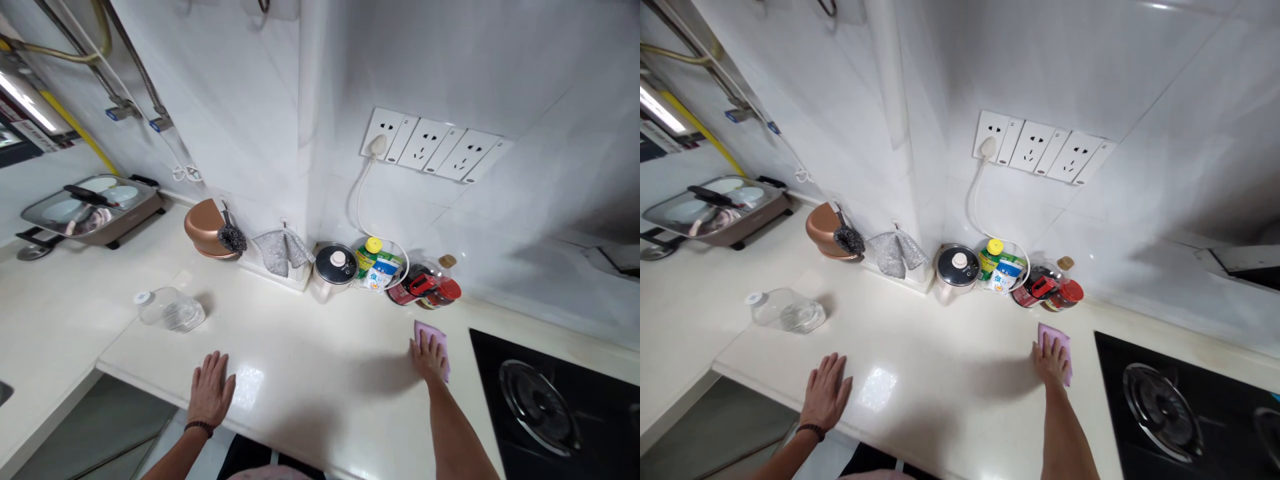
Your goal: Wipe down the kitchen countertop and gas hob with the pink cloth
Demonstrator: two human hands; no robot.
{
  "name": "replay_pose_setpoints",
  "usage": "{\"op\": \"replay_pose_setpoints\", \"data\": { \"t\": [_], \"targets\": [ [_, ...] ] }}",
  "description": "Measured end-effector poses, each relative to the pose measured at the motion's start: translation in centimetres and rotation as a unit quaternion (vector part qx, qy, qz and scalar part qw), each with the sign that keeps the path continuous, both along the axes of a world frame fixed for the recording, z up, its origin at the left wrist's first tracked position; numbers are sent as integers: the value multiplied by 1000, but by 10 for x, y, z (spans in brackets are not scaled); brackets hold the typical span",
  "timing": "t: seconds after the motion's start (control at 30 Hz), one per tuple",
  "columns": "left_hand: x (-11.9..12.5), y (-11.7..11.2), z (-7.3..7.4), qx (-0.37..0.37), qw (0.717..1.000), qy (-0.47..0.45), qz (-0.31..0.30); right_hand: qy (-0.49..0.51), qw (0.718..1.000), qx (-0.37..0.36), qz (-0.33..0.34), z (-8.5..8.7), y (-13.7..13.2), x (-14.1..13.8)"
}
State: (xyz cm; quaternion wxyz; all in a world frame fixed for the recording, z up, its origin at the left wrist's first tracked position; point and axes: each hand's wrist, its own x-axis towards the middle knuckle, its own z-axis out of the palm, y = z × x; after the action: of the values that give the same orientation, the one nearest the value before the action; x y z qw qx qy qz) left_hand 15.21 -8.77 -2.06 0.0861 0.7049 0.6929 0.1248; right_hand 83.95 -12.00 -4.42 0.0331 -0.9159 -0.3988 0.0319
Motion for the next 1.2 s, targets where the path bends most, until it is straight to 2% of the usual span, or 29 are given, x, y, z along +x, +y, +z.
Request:
{"op": "replay_pose_setpoints", "data": {
  "t": [0.1,0.2,0.3,0.37,0.43,0.57,0.63,0.7,0.8,0.9,1.07,1.2],
  "targets": [
    [-1,0,-1,8,1000,-7,-4,58,996,10,-69,16,14,-16],
    [-1,0,-2,10,1000,-12,-6,80,993,-20,-79,35,40,-52],
    [-1,1,-2,8,1000,-11,-9,90,994,-53,-11,46,65,-106],
    [-1,1,-1,7,1000,-6,-10,92,994,-56,26,48,78,-149],
    [0,2,1,4,1000,-1,-12,85,989,-79,90,48,83,-194],
    [2,2,6,-3,1000,2,-12,117,969,-101,193,51,68,-275],
    [3,2,9,-4,1000,0,-13,141,957,-90,239,51,48,-302],
    [5,2,11,-8,1000,-3,-12,155,945,-68,281,48,21,-316],
    [7,2,14,-16,1000,-8,-5,150,941,-39,302,41,-21,-311],
    [9,2,16,-13,1000,-10,-1,114,959,-29,258,35,-51,-279],
    [10,2,18,-6,1000,-14,-1,75,992,-27,98,31,-88,-187],
    [11,1,20,2,1000,-14,-9,81,995,-13,-54,27,-125,-122]
  ]
}}
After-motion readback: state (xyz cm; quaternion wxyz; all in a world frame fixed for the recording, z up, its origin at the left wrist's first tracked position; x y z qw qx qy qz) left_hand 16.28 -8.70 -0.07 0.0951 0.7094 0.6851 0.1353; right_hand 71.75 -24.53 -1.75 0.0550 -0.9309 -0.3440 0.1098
